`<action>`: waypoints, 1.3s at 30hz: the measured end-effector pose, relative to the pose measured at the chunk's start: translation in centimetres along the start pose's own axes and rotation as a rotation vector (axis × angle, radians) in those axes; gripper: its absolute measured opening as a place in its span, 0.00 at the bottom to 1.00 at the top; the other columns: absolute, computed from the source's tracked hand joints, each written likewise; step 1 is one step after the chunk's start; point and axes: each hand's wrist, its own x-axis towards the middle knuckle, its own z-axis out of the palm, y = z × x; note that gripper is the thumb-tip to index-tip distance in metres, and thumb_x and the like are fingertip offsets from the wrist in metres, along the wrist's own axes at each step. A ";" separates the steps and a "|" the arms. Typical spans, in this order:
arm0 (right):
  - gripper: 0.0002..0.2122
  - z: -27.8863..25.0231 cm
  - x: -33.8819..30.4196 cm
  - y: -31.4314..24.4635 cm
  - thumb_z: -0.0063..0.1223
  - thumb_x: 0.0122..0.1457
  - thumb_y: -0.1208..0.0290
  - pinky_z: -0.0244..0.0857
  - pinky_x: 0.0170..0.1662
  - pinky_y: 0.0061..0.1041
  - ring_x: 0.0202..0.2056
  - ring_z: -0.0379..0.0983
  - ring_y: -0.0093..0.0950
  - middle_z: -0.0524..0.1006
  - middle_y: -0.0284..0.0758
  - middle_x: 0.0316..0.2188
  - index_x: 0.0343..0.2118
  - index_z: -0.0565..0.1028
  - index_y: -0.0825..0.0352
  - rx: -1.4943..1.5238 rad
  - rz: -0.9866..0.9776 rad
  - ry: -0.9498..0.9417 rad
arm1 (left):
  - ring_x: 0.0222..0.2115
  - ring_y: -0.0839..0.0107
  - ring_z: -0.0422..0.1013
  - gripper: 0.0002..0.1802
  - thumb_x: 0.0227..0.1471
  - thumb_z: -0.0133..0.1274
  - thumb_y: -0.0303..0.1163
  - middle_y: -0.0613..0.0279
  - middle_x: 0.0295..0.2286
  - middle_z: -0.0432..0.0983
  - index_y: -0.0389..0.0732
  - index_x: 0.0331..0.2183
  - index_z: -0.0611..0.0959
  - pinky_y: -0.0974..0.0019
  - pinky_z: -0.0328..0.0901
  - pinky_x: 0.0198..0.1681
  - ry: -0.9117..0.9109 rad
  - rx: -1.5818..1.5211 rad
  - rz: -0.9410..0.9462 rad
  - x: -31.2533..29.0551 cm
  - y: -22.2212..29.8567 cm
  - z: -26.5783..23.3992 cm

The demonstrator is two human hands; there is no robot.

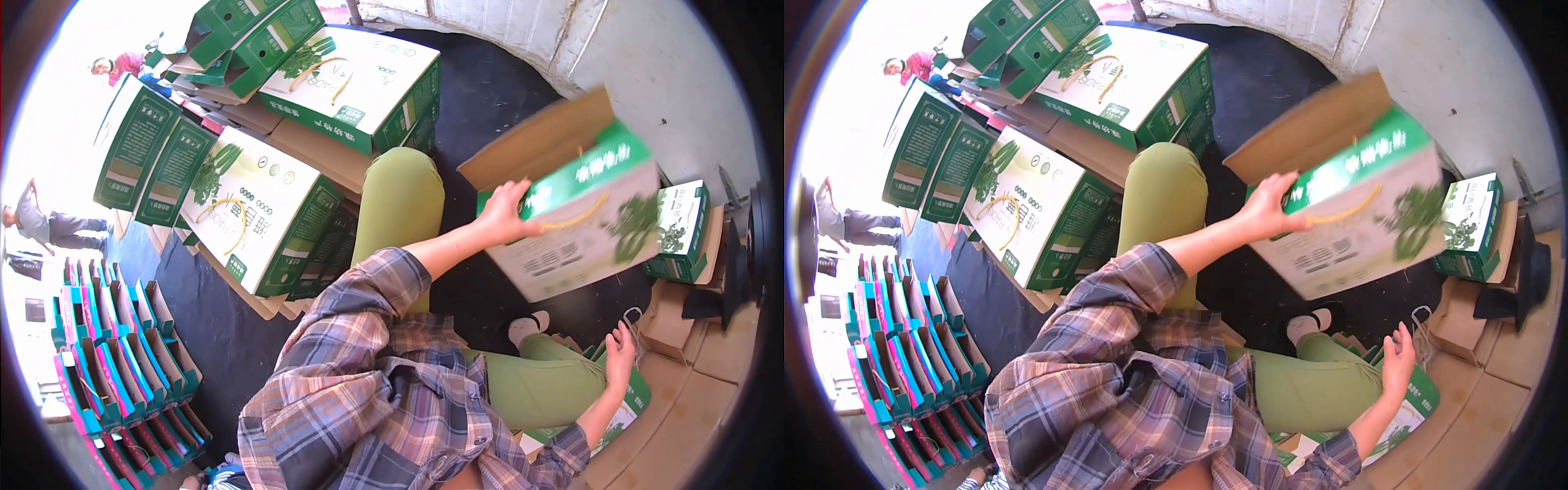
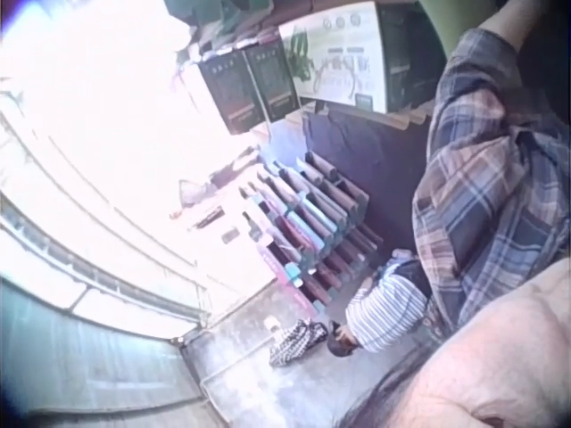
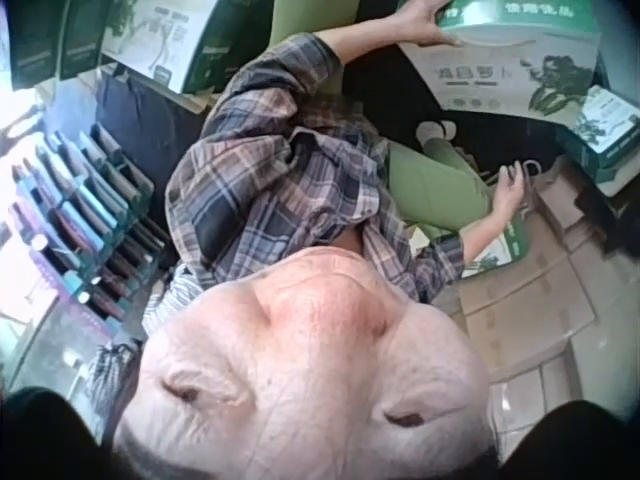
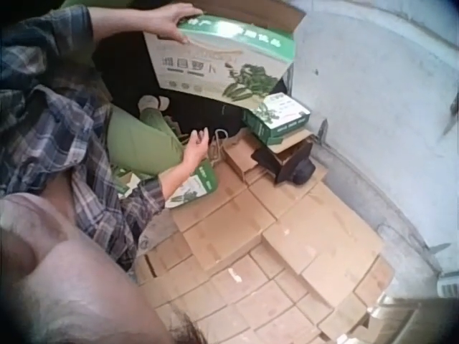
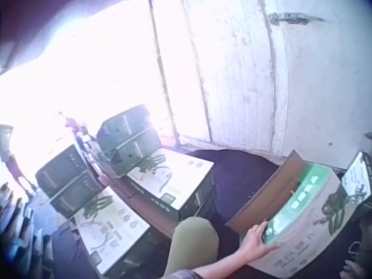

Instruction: The person repeatedly folds flat cardboard boxes into shape by hand and stacks the assembled boxes onto a pile.

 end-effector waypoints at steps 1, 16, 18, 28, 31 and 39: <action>0.23 0.1 0.0 0.4 0.51 0.57 0.74 0.64 0.48 0.27 0.44 0.71 0.28 0.73 0.45 0.48 0.57 0.66 0.65 0.046 0.009 -0.012 | 0.49 0.51 0.63 0.54 0.27 0.69 0.47 0.44 0.45 0.66 0.31 0.54 0.66 0.55 0.59 0.54 0.071 -0.099 0.005 0.3 1.5 -1.2; 0.20 0.5 1.5 -1.1 0.50 0.59 0.72 0.63 0.42 0.18 0.35 0.67 0.17 0.73 0.28 0.34 0.54 0.68 0.69 0.106 -0.045 -0.157 | 0.39 0.68 0.75 0.22 0.55 0.52 0.40 0.54 0.41 0.76 0.34 0.46 0.74 0.65 0.71 0.43 0.807 -0.793 0.078 -13.8 12.7 -28.2; 0.19 0.5 1.4 -1.6 0.50 0.59 0.72 0.62 0.39 0.17 0.33 0.66 0.16 0.72 0.27 0.32 0.54 0.68 0.70 0.106 -0.050 -0.168 | 0.41 0.63 0.74 0.26 0.55 0.52 0.40 0.53 0.44 0.75 0.32 0.50 0.72 0.62 0.69 0.47 0.900 -0.796 0.054 -17.9 11.1 -30.7; 0.20 0.8 1.2 -2.8 0.51 0.59 0.68 0.63 0.35 0.17 0.31 0.66 0.17 0.73 0.27 0.33 0.54 0.68 0.69 0.128 -0.019 -0.167 | 0.48 0.56 0.69 0.25 0.58 0.47 0.35 0.47 0.49 0.70 0.31 0.53 0.68 0.53 0.64 0.53 1.159 -0.865 -0.121 -32.7 0.4 -37.5; 0.21 0.7 1.2 -2.5 0.52 0.59 0.64 0.58 0.26 0.15 0.31 0.67 0.17 0.74 0.27 0.34 0.55 0.69 0.64 0.114 -0.004 -0.165 | 0.50 0.56 0.68 0.25 0.58 0.43 0.37 0.50 0.50 0.69 0.33 0.54 0.67 0.53 0.63 0.54 1.170 -0.925 -0.187 -33.4 -1.6 -38.0; 0.19 0.7 0.8 -2.6 0.52 0.59 0.65 0.57 0.26 0.15 0.30 0.67 0.14 0.74 0.25 0.33 0.54 0.70 0.62 0.141 -0.007 -0.151 | 0.49 0.55 0.67 0.28 0.57 0.43 0.43 0.54 0.51 0.69 0.38 0.55 0.68 0.52 0.63 0.53 1.205 -0.803 -0.285 -34.2 -3.3 -40.3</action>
